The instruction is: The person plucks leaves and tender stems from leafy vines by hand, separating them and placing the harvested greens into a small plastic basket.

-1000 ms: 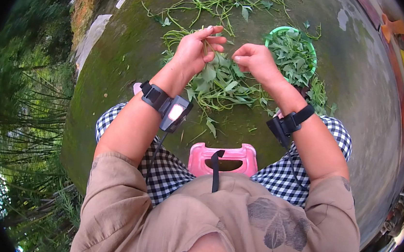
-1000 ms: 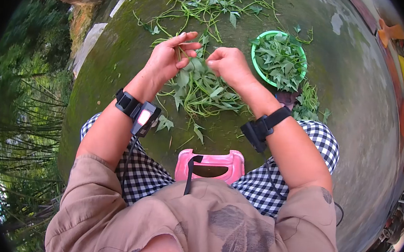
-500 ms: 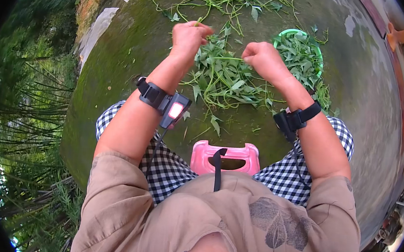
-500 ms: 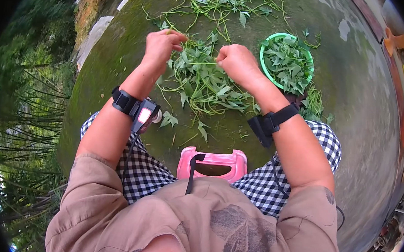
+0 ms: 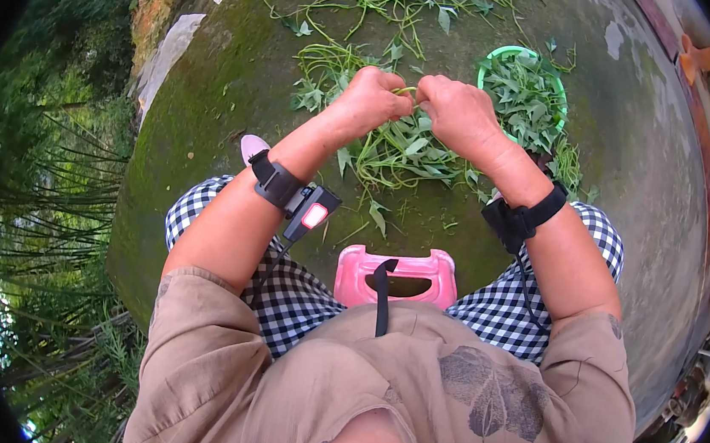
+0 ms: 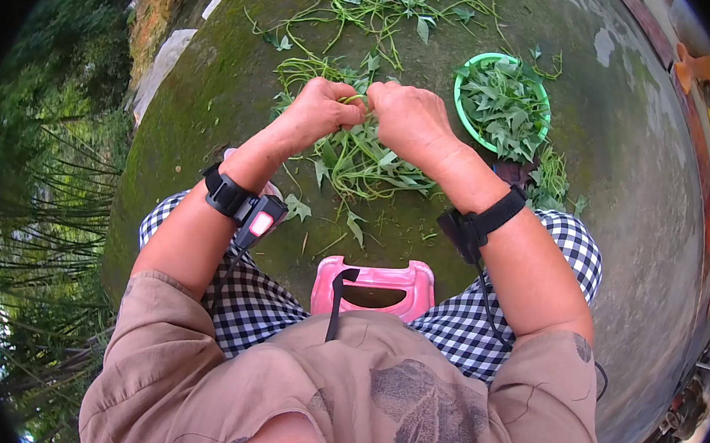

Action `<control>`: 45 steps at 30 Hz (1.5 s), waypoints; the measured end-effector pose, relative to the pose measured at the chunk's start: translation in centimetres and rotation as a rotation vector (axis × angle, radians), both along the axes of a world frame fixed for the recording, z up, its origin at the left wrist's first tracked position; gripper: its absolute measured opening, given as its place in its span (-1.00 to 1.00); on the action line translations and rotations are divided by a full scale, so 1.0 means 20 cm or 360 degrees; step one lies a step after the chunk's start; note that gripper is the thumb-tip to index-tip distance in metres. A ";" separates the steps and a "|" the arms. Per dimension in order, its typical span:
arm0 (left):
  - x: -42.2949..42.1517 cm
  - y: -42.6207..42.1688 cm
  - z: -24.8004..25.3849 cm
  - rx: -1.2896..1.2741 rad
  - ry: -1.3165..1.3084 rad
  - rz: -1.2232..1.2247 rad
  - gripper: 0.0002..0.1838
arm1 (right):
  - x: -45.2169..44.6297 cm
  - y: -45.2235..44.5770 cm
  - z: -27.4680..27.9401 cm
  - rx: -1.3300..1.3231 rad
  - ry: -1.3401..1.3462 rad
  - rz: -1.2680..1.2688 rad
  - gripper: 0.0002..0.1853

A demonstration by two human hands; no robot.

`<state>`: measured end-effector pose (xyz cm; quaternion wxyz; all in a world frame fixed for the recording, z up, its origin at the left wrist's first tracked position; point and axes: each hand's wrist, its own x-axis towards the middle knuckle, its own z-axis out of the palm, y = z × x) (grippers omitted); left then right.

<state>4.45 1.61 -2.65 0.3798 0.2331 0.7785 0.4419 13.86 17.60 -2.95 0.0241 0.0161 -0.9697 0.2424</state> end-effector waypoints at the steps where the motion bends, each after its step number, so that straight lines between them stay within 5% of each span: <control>1: 0.00 0.00 0.01 0.0023 -0.0004 -0.0001 -0.83 | 0.00 0.00 0.00 -0.0017 0.0016 0.0002 -0.91; 8: 0.06 0.03 -0.02 0.0251 -0.0076 0.0330 -0.86 | 0.02 -0.01 0.04 -0.0227 -0.0016 -0.0176 -0.89; 14: 0.03 0.04 -0.01 0.0523 -0.0660 0.0748 -0.90 | 0.03 0.01 0.02 -0.0398 -0.0119 -0.0293 -0.89; 21: -0.11 -0.05 0.01 0.0881 -0.1136 0.0809 -0.86 | 0.09 0.13 -0.07 -0.0408 -0.0267 -0.0393 -0.87; 26: -0.16 -0.11 0.01 0.0226 -0.0338 0.0685 -0.71 | 0.14 0.21 -0.16 -0.0495 -0.0254 -0.0467 -0.87; 36: 0.03 0.02 0.02 0.0152 -0.0500 0.0250 -0.79 | 0.09 0.10 -0.07 -0.0942 -0.0058 -0.0251 -0.89; 45: 0.05 0.03 0.01 0.0122 -0.0544 0.0286 -0.90 | 0.08 0.06 -0.08 -0.1105 -0.0043 -0.0223 -0.88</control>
